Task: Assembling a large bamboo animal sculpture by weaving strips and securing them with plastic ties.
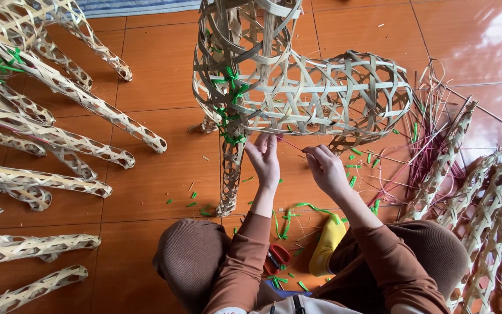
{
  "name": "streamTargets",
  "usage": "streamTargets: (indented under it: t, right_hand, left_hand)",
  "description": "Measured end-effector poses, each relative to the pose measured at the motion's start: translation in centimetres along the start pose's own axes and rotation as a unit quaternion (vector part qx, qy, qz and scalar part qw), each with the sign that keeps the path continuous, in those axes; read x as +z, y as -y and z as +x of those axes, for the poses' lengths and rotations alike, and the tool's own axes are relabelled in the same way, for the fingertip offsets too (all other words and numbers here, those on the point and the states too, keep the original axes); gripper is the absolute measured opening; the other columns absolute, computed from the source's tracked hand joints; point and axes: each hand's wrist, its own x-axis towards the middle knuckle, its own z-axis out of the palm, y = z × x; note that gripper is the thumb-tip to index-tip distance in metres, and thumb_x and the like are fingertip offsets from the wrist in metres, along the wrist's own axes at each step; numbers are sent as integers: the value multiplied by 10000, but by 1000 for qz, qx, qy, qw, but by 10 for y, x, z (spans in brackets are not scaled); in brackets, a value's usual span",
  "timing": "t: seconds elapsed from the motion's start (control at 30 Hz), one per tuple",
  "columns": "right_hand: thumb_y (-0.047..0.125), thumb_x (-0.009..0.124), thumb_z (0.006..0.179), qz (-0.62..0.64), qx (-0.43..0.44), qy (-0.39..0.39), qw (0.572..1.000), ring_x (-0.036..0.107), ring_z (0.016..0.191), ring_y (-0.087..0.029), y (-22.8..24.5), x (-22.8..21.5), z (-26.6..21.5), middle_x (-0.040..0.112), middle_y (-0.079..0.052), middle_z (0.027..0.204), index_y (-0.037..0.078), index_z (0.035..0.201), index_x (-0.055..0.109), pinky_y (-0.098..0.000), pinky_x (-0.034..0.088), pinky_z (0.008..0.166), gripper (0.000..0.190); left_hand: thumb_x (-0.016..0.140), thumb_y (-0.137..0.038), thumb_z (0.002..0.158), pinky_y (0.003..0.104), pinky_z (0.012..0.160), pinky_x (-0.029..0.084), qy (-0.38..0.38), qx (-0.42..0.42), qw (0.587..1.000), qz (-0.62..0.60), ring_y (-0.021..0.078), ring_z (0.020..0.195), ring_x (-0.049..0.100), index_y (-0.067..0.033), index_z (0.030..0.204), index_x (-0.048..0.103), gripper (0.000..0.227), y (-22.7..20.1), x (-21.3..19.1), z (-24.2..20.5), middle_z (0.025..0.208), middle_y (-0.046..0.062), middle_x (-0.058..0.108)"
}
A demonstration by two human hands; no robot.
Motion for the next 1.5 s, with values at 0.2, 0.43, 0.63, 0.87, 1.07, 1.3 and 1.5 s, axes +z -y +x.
streamTargets:
  t: [0.2,0.43,0.63,0.87,1.07,1.3,1.5]
  right_hand:
    - [34,565,972,-40,-32,-6,999,618,618,-323,0,-3,0,588,-101,771,88,1029,684,-372,516,559,142]
    - [27,531,993,-11,-27,-13,1000,607,640,-338,-8,3,-5,586,-122,799,59,1046,657,-374,510,579,140]
    - [27,535,973,6,-19,-30,999,571,565,-300,-6,2,-8,554,-113,740,69,1032,666,-351,489,534,150]
    - [-4,563,954,0,-28,-36,999,584,551,-289,3,0,-9,573,-101,732,67,1033,695,-330,490,524,170]
    - [-35,585,945,-19,-51,-45,997,615,606,-304,-1,2,-2,594,-107,763,61,1042,708,-338,513,564,184]
    - [-73,610,933,-108,-135,-105,979,634,770,-336,-3,-2,4,620,-139,920,37,1024,739,-391,544,668,192]
    - [-116,593,903,-151,-208,-137,957,580,794,-317,-10,-7,14,562,-131,895,31,1072,752,-396,537,765,275]
  left_hand:
    - [513,-93,1025,304,725,571,18,24,999,27,144,783,664,-158,1457,150,568,16,-1,-2,1002,117,712]
    - [485,-49,1026,319,724,578,21,76,996,34,166,791,664,-129,1460,146,557,27,-2,-6,937,118,663]
    - [423,-63,1019,330,731,583,36,74,996,35,175,808,673,-148,1514,45,629,46,-10,-6,1039,127,659]
    - [432,-78,1025,309,711,580,35,70,996,33,175,796,681,-108,1525,75,615,63,-14,-7,996,134,662]
    - [477,-92,1025,276,664,564,58,56,997,21,168,732,672,-69,1508,165,576,103,-34,-7,896,137,678]
    - [517,-101,1013,243,589,529,62,27,998,16,126,620,647,-79,1477,220,552,97,-41,0,877,97,661]
    - [531,-95,1004,239,551,511,66,24,997,-4,134,580,642,-84,1468,241,547,89,-38,1,829,99,618]
